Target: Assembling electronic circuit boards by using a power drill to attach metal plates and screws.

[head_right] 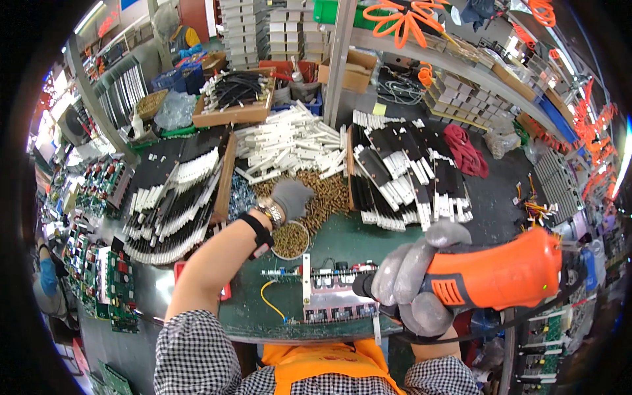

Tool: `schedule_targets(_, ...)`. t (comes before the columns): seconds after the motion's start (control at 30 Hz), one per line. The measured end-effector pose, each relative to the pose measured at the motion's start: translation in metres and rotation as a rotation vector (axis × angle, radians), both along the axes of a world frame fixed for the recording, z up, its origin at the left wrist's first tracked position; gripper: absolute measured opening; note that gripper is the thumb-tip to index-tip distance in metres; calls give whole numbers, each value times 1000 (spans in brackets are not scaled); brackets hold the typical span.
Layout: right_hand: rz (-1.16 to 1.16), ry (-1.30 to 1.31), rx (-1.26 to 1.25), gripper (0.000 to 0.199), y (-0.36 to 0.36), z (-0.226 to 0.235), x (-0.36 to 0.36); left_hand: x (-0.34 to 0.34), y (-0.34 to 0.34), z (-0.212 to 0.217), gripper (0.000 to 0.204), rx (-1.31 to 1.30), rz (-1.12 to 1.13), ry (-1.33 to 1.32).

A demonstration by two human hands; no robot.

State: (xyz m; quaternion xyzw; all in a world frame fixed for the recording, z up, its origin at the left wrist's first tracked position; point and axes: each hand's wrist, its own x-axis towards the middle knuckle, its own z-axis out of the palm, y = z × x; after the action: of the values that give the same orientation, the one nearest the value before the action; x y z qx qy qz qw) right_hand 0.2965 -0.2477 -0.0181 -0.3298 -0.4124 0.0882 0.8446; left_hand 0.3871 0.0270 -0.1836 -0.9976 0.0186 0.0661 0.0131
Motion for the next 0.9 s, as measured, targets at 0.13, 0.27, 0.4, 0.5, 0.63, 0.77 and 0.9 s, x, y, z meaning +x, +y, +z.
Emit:
schedule_targets(0.13, -45, 61, 40, 59, -12, -5, 4, 15, -15, 5, 24, 9, -54, 12)
schedule_targets(0.27, -22, 98, 86, 57, -9, -12, 5, 18, -11, -4, 22, -6, -30, 20)
schedule_targets(0.4, 7, 79, 99, 59, -15, -13, 5, 10, -5, 0, 17, -112, -12, -121)
schedule_targets(0.5, 20, 65, 136, 61, -13, -11, 2, 1, -2, 10, 15, -185, 17, -217)
schedule_targets(0.63, -59, 33, 125, 61, -22, 0, -7, -13, -9, 13, 10, -869, 68, -486)
schedule_targets(0.77, -196, -73, 181, 57, -33, 8, -2, -72, -43, 71, 17, -1217, 31, -399)
schedule_targets(0.9, -331, 114, 274, 49, -30, 4, -6, -148, -70, 100, 23, -1535, -70, -230)
